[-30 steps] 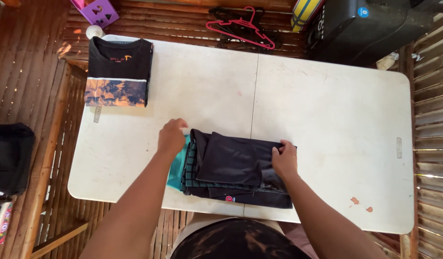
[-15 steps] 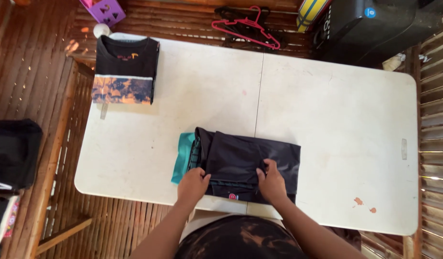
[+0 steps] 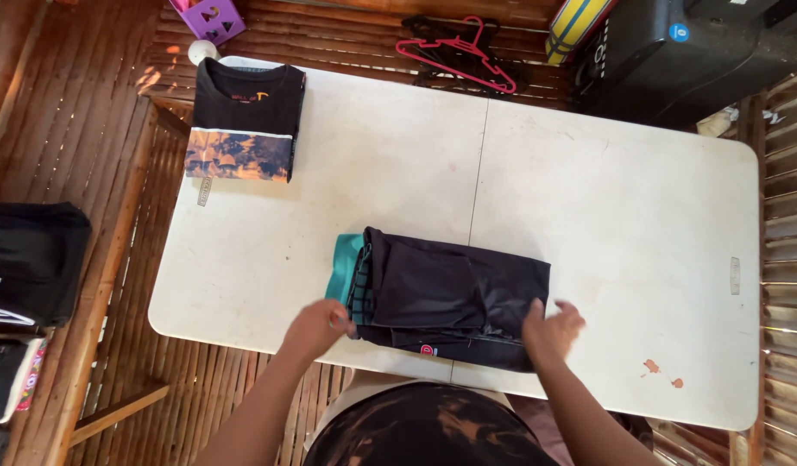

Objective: Folding various shirts and laundry items on a white table.

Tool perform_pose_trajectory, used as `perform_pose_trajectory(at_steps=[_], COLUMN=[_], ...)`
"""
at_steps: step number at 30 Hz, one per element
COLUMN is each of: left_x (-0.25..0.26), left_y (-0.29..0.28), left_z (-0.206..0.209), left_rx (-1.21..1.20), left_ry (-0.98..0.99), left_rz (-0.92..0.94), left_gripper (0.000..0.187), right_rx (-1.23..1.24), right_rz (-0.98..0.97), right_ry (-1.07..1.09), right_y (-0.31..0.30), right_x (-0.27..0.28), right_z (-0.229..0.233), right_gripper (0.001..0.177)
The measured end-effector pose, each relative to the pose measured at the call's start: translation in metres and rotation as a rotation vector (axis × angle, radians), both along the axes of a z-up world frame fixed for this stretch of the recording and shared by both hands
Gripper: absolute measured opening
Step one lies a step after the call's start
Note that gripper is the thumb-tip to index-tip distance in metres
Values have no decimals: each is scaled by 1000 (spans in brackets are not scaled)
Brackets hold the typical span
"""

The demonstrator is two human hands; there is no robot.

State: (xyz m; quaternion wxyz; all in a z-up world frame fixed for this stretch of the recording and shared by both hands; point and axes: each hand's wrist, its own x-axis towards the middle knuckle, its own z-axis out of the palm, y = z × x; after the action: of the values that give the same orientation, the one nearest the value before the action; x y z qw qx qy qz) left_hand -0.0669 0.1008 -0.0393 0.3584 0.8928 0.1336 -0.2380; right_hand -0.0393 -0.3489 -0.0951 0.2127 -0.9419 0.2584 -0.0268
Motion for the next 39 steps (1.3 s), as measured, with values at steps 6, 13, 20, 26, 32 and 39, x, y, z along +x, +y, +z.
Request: perform_pose_trajectory(at_steps=[6, 13, 20, 26, 32, 39], left_x=[-39, -52, -20, 2, -1, -10], left_y=[-28, -40, -46, -76, -82, -76], left_z=[19, -8, 36, 34, 2, -19], left_rx=[107, 95, 192, 97, 49, -218], left_ry=[38, -262, -157, -187, -110, -33], left_rz=[48, 156, 3, 48, 98, 158], left_gripper=[33, 22, 16, 18, 23, 24], right_rx=[204, 130, -111, 243, 378, 601], right_rz=[-183, -10, 186, 406, 322, 301], right_ry=[429, 346, -17, 25, 264, 269], right_y=[-7, -5, 20, 74, 81, 67], right_x=[-45, -61, -40, -1, 22, 32], right_z=[48, 28, 49, 59, 57, 40], right_gripper=[49, 38, 36, 48, 50, 37])
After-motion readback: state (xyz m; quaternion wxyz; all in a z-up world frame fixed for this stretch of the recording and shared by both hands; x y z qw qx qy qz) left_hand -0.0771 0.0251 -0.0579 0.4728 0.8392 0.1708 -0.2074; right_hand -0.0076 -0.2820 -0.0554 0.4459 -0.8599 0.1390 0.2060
